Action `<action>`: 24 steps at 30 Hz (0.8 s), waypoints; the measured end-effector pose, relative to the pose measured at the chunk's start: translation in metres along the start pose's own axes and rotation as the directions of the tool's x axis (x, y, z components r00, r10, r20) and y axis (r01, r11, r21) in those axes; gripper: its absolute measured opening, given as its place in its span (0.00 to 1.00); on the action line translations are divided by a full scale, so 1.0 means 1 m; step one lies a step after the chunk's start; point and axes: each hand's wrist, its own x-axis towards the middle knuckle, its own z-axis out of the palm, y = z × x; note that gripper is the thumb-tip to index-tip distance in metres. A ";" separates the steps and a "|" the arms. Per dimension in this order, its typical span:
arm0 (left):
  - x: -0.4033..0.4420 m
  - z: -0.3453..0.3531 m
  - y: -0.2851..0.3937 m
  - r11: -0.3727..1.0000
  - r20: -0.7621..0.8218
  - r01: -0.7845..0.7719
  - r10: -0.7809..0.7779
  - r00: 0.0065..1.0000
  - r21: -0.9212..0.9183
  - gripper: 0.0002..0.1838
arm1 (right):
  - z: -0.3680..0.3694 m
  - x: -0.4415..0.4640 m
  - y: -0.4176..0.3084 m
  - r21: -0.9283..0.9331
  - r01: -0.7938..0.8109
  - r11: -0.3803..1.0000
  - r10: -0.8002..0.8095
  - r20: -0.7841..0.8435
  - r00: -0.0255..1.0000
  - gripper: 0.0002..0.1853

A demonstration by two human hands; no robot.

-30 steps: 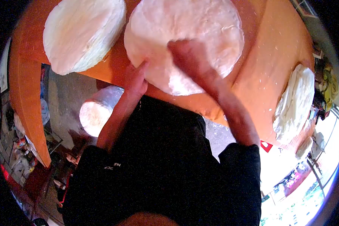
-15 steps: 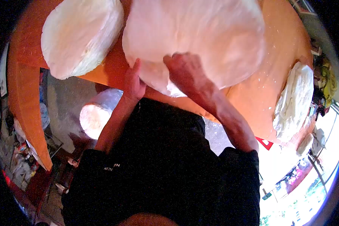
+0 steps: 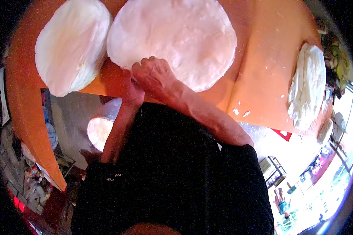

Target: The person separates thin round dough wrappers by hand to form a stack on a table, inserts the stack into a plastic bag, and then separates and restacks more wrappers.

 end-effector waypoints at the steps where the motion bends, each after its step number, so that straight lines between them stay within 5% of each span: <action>1: 0.005 -0.021 -0.010 0.999 0.113 -0.044 0.042 0.993 0.020 0.33 | -0.002 -0.009 -0.003 0.064 0.021 0.998 -0.015 -0.090 0.996 0.15; 2: 0.001 -0.009 -0.002 0.995 0.227 -0.093 0.082 0.971 0.037 0.33 | -0.003 -0.017 -0.006 0.126 0.050 0.991 -0.026 -0.183 0.983 0.21; 4: -0.006 0.020 0.014 0.994 0.128 -0.030 0.043 0.991 -0.101 0.33 | -0.003 -0.030 -0.004 0.147 0.070 0.987 -0.039 -0.199 0.979 0.30; 7: -0.015 0.048 0.022 0.990 0.117 -0.091 0.103 0.988 -0.104 0.35 | -0.002 -0.036 0.000 -0.060 -0.140 0.988 0.128 -0.167 0.978 0.17; 10: -0.006 0.050 0.029 0.980 0.190 -0.038 0.076 0.979 -0.197 0.35 | -0.021 -0.034 0.004 0.017 -0.189 0.982 0.190 -0.108 0.976 0.11; 11: 0.003 0.041 0.031 0.963 0.425 0.024 0.096 0.900 -0.269 0.34 | -0.032 -0.030 0.010 0.027 -0.103 0.994 0.107 -0.206 0.973 0.07; 12: 0.012 0.038 0.026 0.964 0.437 0.030 0.091 0.895 -0.262 0.34 | -0.048 -0.022 0.018 0.059 -0.085 0.995 0.092 -0.132 0.987 0.05; 14: 0.022 0.045 0.023 0.984 0.305 -0.078 0.125 0.944 -0.161 0.31 | -0.096 -0.006 0.028 0.051 0.114 0.992 -0.109 -0.087 0.990 0.09; 15: 0.027 0.050 0.021 0.978 0.243 -0.199 0.180 0.953 0.055 0.27 | -0.125 -0.003 0.030 0.081 0.171 0.982 -0.165 -0.072 0.984 0.09; 17: 0.038 0.061 0.033 0.986 0.120 -0.142 0.132 0.984 0.083 0.27 | -0.179 -0.018 0.035 0.261 0.136 0.956 -0.123 -0.066 0.990 0.11; 19: 0.046 0.066 0.048 0.991 0.015 -0.099 0.098 0.995 0.095 0.26 | -0.224 -0.045 0.047 0.570 -0.061 0.820 0.120 -0.067 0.991 0.13; 21: 0.041 0.049 0.066 0.982 0.086 -0.185 0.182 0.980 0.032 0.27 | -0.234 -0.062 0.083 0.830 -0.237 0.505 0.416 0.006 0.909 0.16; 22: 0.038 0.040 0.072 0.974 0.116 -0.227 0.225 0.967 -0.001 0.28 | -0.222 -0.063 0.117 0.887 -0.277 0.370 0.511 0.055 0.858 0.17; 24: 0.034 0.035 0.070 0.966 0.137 -0.259 0.260 0.956 -0.030 0.29 | -0.133 -0.066 0.255 0.929 -0.162 0.334 0.491 -0.025 0.871 0.20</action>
